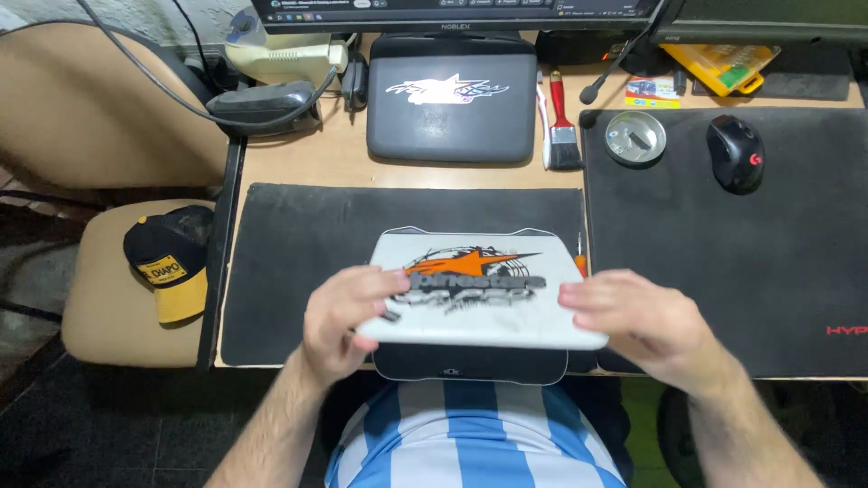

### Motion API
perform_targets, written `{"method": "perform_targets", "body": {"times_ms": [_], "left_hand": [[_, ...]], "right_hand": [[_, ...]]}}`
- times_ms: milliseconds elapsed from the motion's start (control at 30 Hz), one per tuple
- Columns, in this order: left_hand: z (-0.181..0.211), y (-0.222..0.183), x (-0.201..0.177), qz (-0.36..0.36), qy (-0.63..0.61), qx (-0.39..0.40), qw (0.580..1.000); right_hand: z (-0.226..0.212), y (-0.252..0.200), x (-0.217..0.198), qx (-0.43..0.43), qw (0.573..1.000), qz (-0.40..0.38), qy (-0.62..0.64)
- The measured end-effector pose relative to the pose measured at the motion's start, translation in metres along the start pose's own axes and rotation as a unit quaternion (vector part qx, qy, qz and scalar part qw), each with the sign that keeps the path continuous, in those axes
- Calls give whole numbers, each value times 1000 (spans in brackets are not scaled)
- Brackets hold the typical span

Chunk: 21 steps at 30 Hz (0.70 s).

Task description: The person is disassembling a small white netbook by removing the battery and then using a screwdriver to remove screws from the bottom panel.

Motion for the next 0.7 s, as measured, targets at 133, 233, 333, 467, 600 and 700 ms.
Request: {"method": "perform_targets", "body": {"times_ms": [133,233,333,467,600,700], "left_hand": [[15,-46,8,-49,52,1,997],[19,-72,13,-98,102,-25,990],[21,-80,14,-131,105,-51,984],[25,-76,12,-168,122,-49,977],[29,-65,7,-180,92,-75,977],[29,-59,7,-169,40,-137,975]], "right_hand": [[-21,-5,18,9,993,-54,-104],[-16,-15,38,36,982,-100,-156],[-11,-22,55,47,980,-93,-168],[-2,-39,68,80,981,-75,-157],[0,-56,68,241,965,-99,-4],[-3,-66,80,391,911,53,122]]}}
Point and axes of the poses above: each hand's wrist, its own y-axis towards the middle knuckle, its own x-axis out of the palm, z = x × y, the point moved 4 cm from there along y, towards the middle knuckle, and after that the axes turned 10 degrees about -z, right-handed, at the moved point
